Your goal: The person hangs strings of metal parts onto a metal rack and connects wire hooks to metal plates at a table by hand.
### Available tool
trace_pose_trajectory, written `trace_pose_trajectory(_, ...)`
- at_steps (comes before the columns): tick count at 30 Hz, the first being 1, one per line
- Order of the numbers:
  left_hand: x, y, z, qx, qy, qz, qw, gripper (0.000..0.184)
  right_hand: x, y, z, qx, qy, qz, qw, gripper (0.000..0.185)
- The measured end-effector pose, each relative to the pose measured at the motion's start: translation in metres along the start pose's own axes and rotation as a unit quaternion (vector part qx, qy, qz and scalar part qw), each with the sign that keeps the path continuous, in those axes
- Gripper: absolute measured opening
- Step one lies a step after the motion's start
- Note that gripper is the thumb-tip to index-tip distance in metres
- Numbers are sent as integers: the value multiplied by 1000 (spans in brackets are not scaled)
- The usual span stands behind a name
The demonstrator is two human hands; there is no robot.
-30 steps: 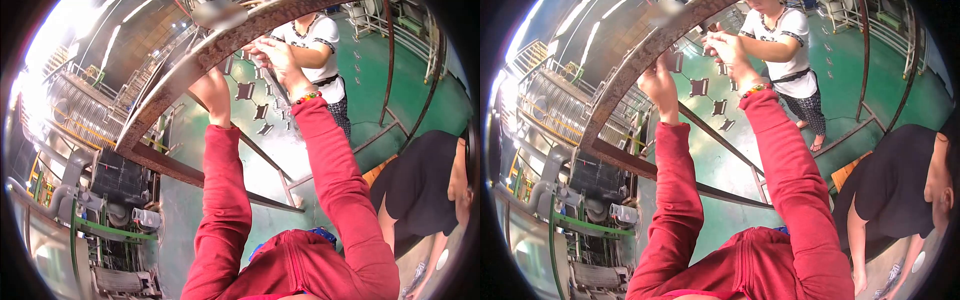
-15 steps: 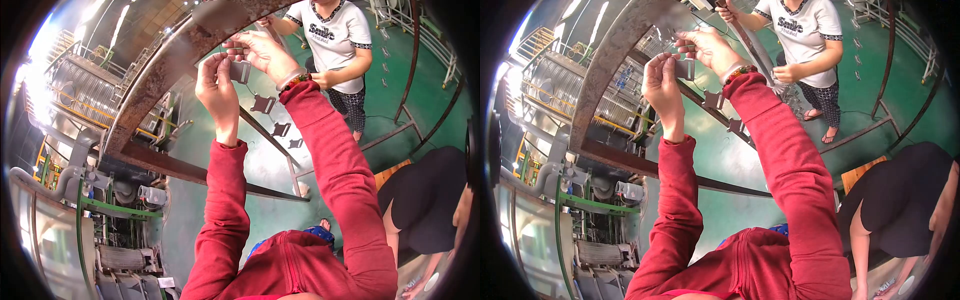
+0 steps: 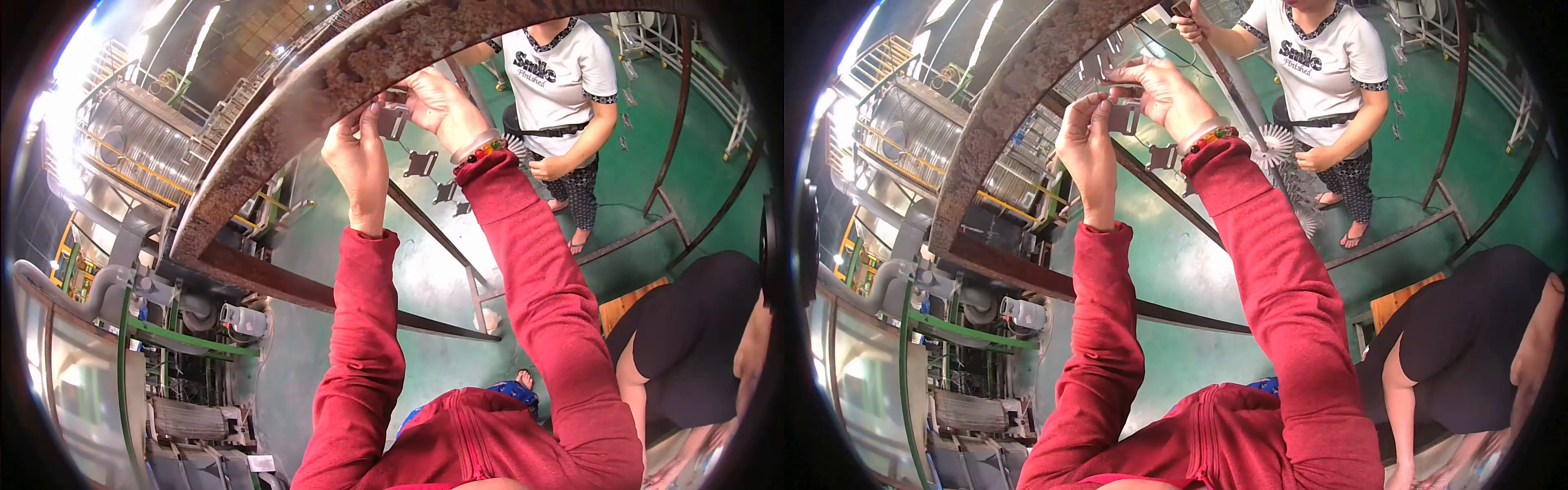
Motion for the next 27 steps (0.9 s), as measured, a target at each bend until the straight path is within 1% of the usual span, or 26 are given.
trace_pose_trajectory(5,2,2,1,38,-48,-6,998,6,1,4,9,-22,96,-37,994,25)
trace_pose_trajectory(7,3,2,2,55,-75,-16,996,7,1,8,14,-20,135,-73,988,28)
trace_pose_trajectory(11,2,3,4,59,-97,-40,993,7,6,17,26,-15,191,-124,974,33)
trace_pose_trajectory(14,2,2,4,62,-98,-53,992,8,9,20,30,-31,218,-143,965,34)
trace_pose_trajectory(16,0,2,6,68,-98,-68,991,8,6,16,30,-46,227,-145,962,35)
trace_pose_trajectory(19,-1,2,-4,84,-140,-60,985,8,5,15,30,-55,232,-138,961,36)
trace_pose_trajectory(20,-1,2,-5,84,-132,-57,986,8,5,16,29,-54,232,-135,962,35)
trace_pose_trajectory(25,-2,3,-6,75,-120,-62,988,8,7,18,26,-30,227,-125,966,32)
trace_pose_trajectory(27,-2,4,-5,97,-129,-68,985,7,8,17,25,-23,221,-116,968,31)
Point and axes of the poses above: each hand's wrist, its own y-axis away from the middle knuckle, its own x-axis out of the palm, z = x × y, the point moved 7 cm from there along -y, towards the middle knuckle, and after that the axes turned 1 degree about z, right-handed, at the moved point
